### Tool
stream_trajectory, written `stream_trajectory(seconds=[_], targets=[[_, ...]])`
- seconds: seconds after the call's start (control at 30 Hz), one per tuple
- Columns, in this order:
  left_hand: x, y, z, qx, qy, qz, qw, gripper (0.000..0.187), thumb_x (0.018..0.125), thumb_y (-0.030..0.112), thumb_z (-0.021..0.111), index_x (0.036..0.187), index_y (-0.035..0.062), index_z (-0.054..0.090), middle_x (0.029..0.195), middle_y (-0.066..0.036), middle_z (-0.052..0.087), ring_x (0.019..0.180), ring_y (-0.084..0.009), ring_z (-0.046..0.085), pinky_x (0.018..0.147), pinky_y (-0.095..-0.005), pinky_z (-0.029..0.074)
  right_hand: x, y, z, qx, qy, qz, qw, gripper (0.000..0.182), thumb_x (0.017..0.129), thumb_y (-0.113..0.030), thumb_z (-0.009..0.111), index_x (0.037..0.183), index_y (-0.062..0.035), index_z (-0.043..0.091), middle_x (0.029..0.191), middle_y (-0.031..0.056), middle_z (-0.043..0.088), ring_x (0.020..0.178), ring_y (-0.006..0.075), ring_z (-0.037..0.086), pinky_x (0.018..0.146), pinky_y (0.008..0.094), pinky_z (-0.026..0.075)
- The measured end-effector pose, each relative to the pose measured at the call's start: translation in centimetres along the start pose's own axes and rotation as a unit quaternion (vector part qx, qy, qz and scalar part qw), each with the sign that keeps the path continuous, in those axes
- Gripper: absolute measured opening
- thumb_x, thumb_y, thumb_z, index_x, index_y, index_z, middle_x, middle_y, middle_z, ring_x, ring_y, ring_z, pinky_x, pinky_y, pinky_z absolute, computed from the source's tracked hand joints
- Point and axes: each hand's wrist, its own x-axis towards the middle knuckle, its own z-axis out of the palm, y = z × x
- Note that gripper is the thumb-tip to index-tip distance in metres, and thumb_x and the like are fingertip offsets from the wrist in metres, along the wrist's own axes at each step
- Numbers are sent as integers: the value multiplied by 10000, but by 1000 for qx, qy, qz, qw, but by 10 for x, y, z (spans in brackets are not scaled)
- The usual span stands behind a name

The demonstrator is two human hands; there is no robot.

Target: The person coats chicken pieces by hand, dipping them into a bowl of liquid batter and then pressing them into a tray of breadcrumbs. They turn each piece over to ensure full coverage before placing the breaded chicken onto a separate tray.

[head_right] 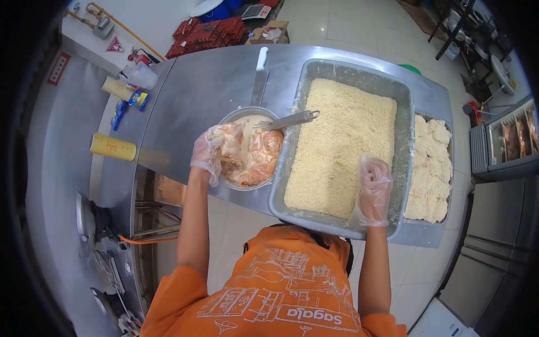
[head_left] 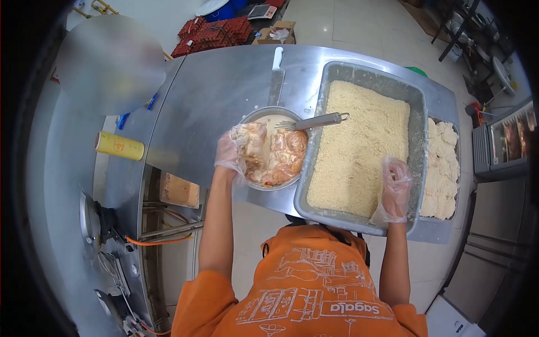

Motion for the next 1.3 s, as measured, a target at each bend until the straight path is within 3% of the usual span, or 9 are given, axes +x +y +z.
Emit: stream_trajectory(seconds=[0.37,0.47,0.57,0.67,0.77,1.0,1.1,1.23,1.3], targets=[[-1,-2,17,235,-59,100,965,326,903,121,610,1216,33,629,1157,-100,658,1009,-185,632,892,-303,506,-5,6,0,-3,-22,-5,1000,188,923,-129,635,1079,-28,603,958,45,615,842,124,558,748,269,446],[15,-12,19,548,-146,176,804,350,877,92,607,1226,68,629,1130,-134,660,1000,-216,636,901,-317,497,-6,1,0,7,-35,3,999,178,923,-113,631,1077,-33,593,933,32,614,826,106,543,738,258,439],[18,-20,25,705,-141,166,675,362,848,101,646,1208,78,637,1117,-172,647,996,-251,637,893,-336,494,-5,4,0,12,-45,-1,999,171,921,-95,629,1074,-33,587,921,25,613,818,95,534,735,250,434],[31,-7,19,693,-169,153,684,327,828,109,701,1147,51,663,1054,-131,678,938,-215,647,837,-329,513,-6,6,0,24,-47,4,999,162,919,-84,629,1066,-29,586,918,23,614,815,90,534,736,246,432],[45,18,5,474,-233,58,847,289,810,126,749,1075,30,684,948,-65,692,856,-156,636,773,-304,517,-4,2,-2,17,-45,3,999,154,920,-82,631,1058,-28,589,919,23,616,813,89,533,737,244,432],[38,54,18,387,-143,86,907,225,820,139,756,1002,21,696,898,-47,697,789,-120,612,730,-271,501,-2,-3,-3,-1,-37,-5,999,140,926,-130,645,1008,-21,616,887,28,615,788,93,534,720,247,431],[50,41,26,586,-113,196,778,218,842,164,730,1006,24,695,911,-105,702,792,-141,621,743,-292,507,-2,-4,-4,-16,-36,-10,999,160,925,-166,659,947,-9,635,866,36,611,772,98,535,709,252,431],[58,-16,32,610,-104,173,766,211,921,179,606,1046,30,688,955,-185,690,834,-248,646,784,-346,507,-2,-11,-1,-5,-29,17,999,221,919,-216,676,877,-1,650,832,42,605,758,107,536,705,263,433],[64,-38,25,539,-146,141,817,224,921,169,583,1056,21,683,980,-207,681,871,-296,653,800,-364,505,-2,-9,-1,-18,-32,13,999,247,919,-237,676,874,4,651,820,50,604,749,116,537,702,270,435]])
